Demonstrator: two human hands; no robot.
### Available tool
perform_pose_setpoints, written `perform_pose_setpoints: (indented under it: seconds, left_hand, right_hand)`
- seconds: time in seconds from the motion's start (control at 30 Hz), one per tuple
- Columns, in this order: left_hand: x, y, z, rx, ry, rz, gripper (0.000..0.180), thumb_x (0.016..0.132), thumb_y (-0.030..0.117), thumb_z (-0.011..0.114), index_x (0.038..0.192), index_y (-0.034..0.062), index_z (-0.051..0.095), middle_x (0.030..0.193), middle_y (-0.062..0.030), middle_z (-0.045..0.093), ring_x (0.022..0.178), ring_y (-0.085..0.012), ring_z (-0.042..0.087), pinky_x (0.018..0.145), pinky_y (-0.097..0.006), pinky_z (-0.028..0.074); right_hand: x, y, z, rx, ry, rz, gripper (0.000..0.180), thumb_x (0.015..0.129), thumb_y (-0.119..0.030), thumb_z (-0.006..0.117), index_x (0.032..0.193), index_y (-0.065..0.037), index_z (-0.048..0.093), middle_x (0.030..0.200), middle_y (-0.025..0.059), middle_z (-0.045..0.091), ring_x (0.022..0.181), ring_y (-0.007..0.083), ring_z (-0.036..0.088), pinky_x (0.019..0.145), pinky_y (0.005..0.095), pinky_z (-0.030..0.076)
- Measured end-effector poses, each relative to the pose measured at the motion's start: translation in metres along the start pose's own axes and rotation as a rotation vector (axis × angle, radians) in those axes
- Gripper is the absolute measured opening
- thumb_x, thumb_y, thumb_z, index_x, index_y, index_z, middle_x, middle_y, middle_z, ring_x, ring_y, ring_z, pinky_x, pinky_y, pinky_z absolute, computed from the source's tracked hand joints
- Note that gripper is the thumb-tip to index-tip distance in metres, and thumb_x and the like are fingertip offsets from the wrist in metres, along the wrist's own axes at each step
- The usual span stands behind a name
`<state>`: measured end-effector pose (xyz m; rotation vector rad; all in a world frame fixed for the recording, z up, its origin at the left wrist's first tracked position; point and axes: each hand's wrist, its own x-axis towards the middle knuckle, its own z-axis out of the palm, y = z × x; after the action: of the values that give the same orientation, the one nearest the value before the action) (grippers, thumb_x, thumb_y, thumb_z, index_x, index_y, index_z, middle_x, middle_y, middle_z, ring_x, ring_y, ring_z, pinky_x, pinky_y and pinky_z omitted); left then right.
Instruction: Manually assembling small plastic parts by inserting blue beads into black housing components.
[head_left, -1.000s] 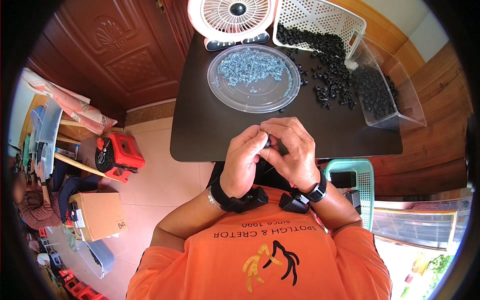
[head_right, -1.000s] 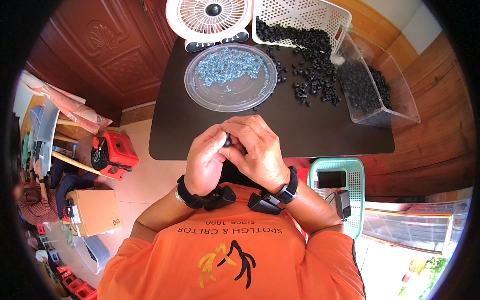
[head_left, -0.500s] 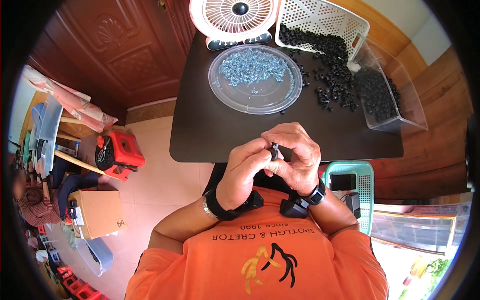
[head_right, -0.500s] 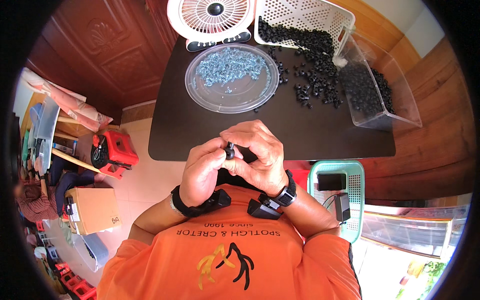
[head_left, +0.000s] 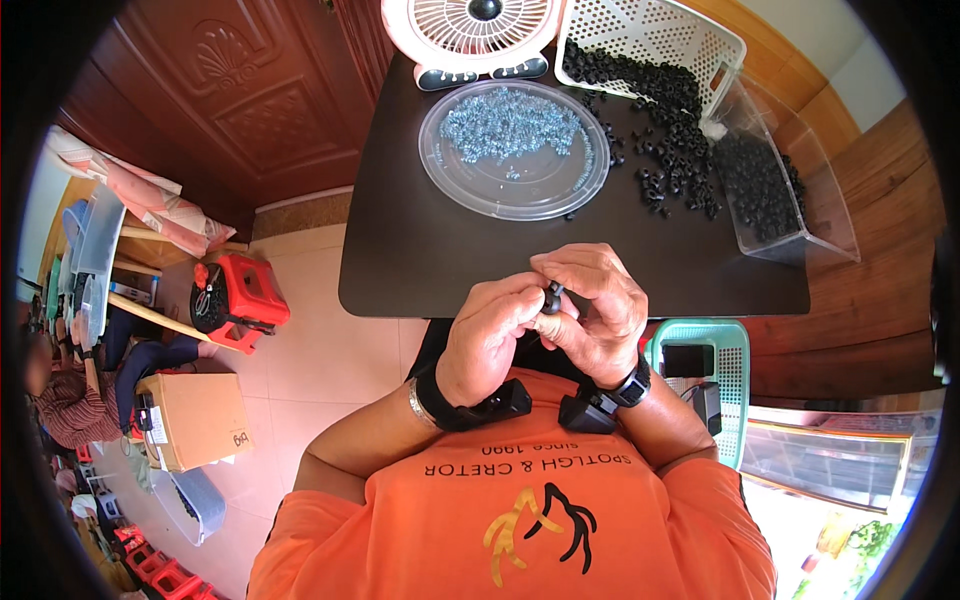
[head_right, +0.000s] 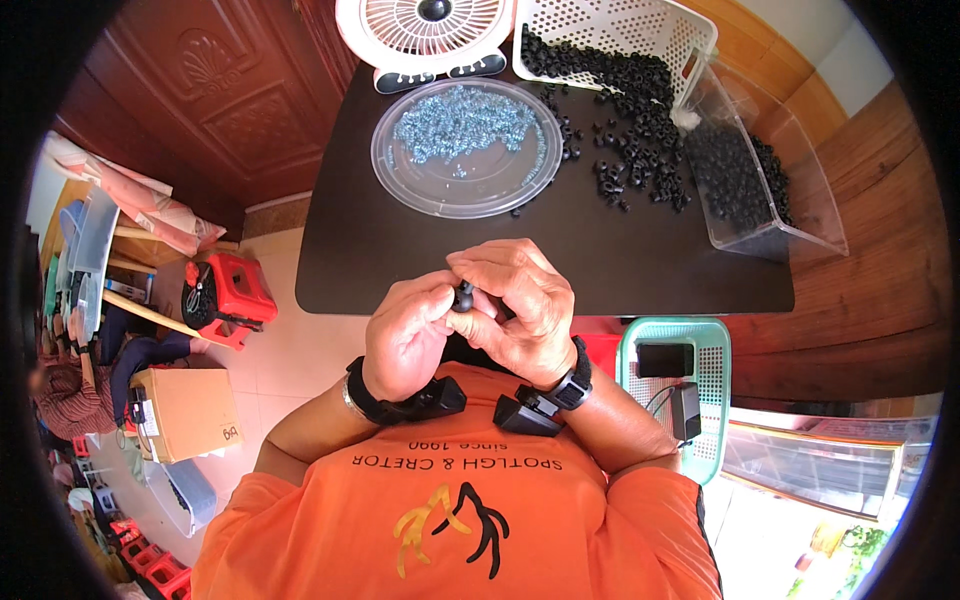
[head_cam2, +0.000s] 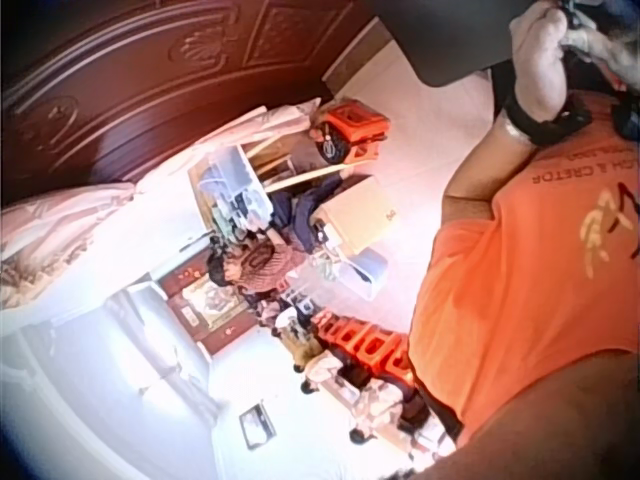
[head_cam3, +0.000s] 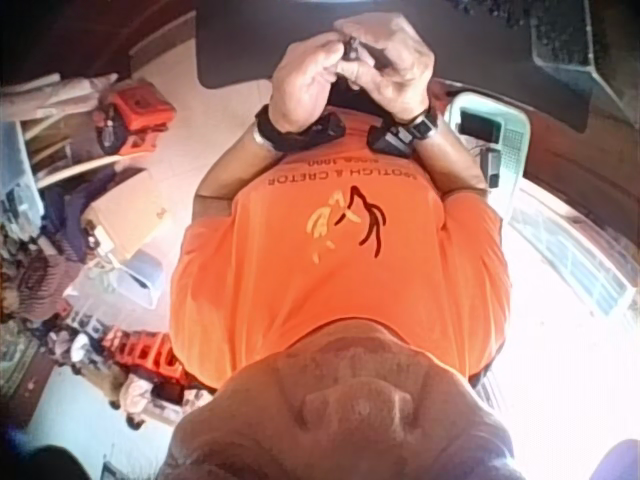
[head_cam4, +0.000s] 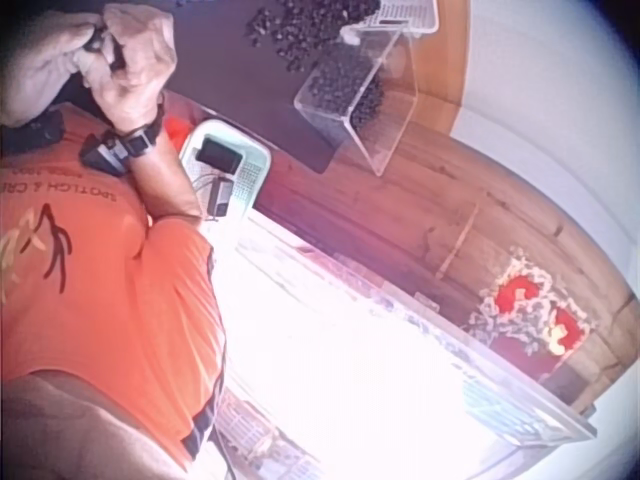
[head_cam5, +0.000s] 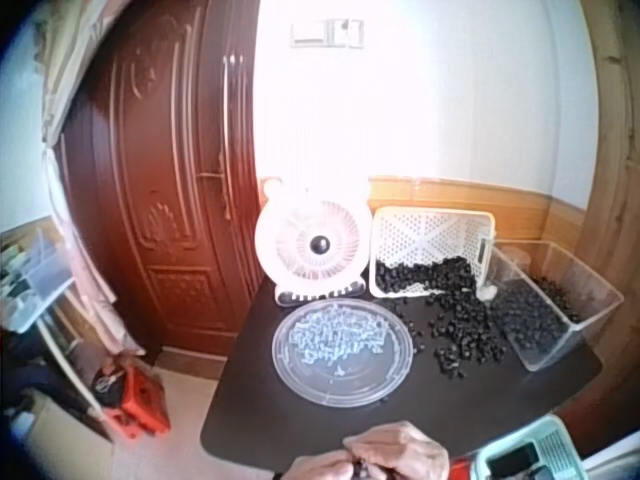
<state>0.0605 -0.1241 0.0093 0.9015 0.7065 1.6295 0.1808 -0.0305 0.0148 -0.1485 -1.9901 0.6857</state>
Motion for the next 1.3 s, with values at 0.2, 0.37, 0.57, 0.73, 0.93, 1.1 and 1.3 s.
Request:
perform_pose_setpoints:
  seconds: [0.2, 0.37, 0.57, 0.73, 0.93, 1.1, 1.3]
  left_hand:
    - [0.000, 0.001, 0.001, 0.003, 0.021, -0.044, 0.032, 0.095, 0.020, 0.041, 0.087, -0.0037, 0.060, 0.079, -0.0061, 0.058, 0.068, -0.0128, 0.051, 0.064, -0.025, 0.040]
    - [0.001, -0.007, -0.004, -0.013, 0.006, -0.071, 0.034, 0.097, 0.025, 0.040, 0.095, -0.0020, 0.060, 0.082, -0.0053, 0.058, 0.071, -0.0129, 0.054, 0.065, -0.024, 0.040]
    - [-0.003, -0.002, 0.000, -0.018, 0.086, -0.099, 0.040, 0.099, 0.029, 0.034, 0.108, -0.0040, 0.056, 0.092, -0.0138, 0.064, 0.076, -0.0183, 0.060, 0.067, -0.028, 0.046]
    - [-0.001, 0.004, -0.017, 0.017, 0.159, -0.068, 0.035, 0.098, 0.029, 0.037, 0.100, 0.0009, 0.058, 0.090, -0.0115, 0.063, 0.073, -0.0166, 0.058, 0.066, -0.028, 0.045]
    - [0.002, 0.002, -0.019, 0.002, 0.157, -0.068, 0.032, 0.097, 0.028, 0.040, 0.097, 0.0019, 0.058, 0.088, -0.0111, 0.063, 0.072, -0.0165, 0.058, 0.065, -0.027, 0.045]
    - [0.004, -0.002, -0.021, -0.016, 0.145, -0.085, 0.031, 0.097, 0.031, 0.045, 0.097, 0.0031, 0.060, 0.088, -0.0086, 0.065, 0.071, -0.0129, 0.059, 0.064, -0.025, 0.046]
    - [0.003, -0.004, -0.021, 0.028, 0.156, -0.102, 0.031, 0.096, 0.029, 0.042, 0.096, 0.0026, 0.059, 0.086, -0.0102, 0.064, 0.071, -0.0159, 0.059, 0.063, -0.026, 0.045]
  right_hand:
    - [-0.001, -0.001, 0.001, -0.042, -0.007, -0.035, 0.039, 0.070, -0.021, 0.081, 0.100, -0.004, 0.063, 0.094, 0.0129, 0.068, 0.086, 0.0266, 0.065, 0.075, 0.0350, 0.053]
    - [-0.003, 0.001, -0.001, -0.091, -0.009, -0.030, 0.036, 0.070, -0.018, 0.080, 0.099, -0.004, 0.064, 0.093, 0.0117, 0.068, 0.085, 0.0273, 0.065, 0.075, 0.0364, 0.053]
    - [0.022, -0.007, -0.032, -0.420, -0.016, -0.092, 0.036, 0.065, -0.014, 0.081, 0.097, -0.007, 0.066, 0.094, 0.0085, 0.067, 0.087, 0.0276, 0.063, 0.075, 0.0367, 0.052]
    - [0.071, 0.015, -0.138, -0.914, 0.402, 0.099, 0.026, 0.075, -0.011, 0.075, 0.099, -0.004, 0.069, 0.096, 0.0115, 0.068, 0.088, 0.0289, 0.062, 0.081, 0.0373, 0.049]
    - [0.082, 0.049, -0.206, -1.048, 0.518, 0.144, 0.028, 0.081, -0.017, 0.070, 0.106, -0.003, 0.067, 0.099, 0.0126, 0.067, 0.091, 0.0264, 0.062, 0.082, 0.0361, 0.049]
    - [0.052, 0.070, -0.155, -0.677, 0.029, 0.525, 0.017, 0.080, -0.017, 0.069, 0.091, -0.003, 0.069, 0.081, 0.0113, 0.069, 0.074, 0.0206, 0.067, 0.070, 0.0309, 0.052]
    - [0.052, 0.130, -0.121, -0.712, -0.214, 0.546, 0.021, 0.076, -0.021, 0.069, 0.089, -0.004, 0.069, 0.082, 0.0121, 0.069, 0.078, 0.0277, 0.066, 0.072, 0.0361, 0.052]
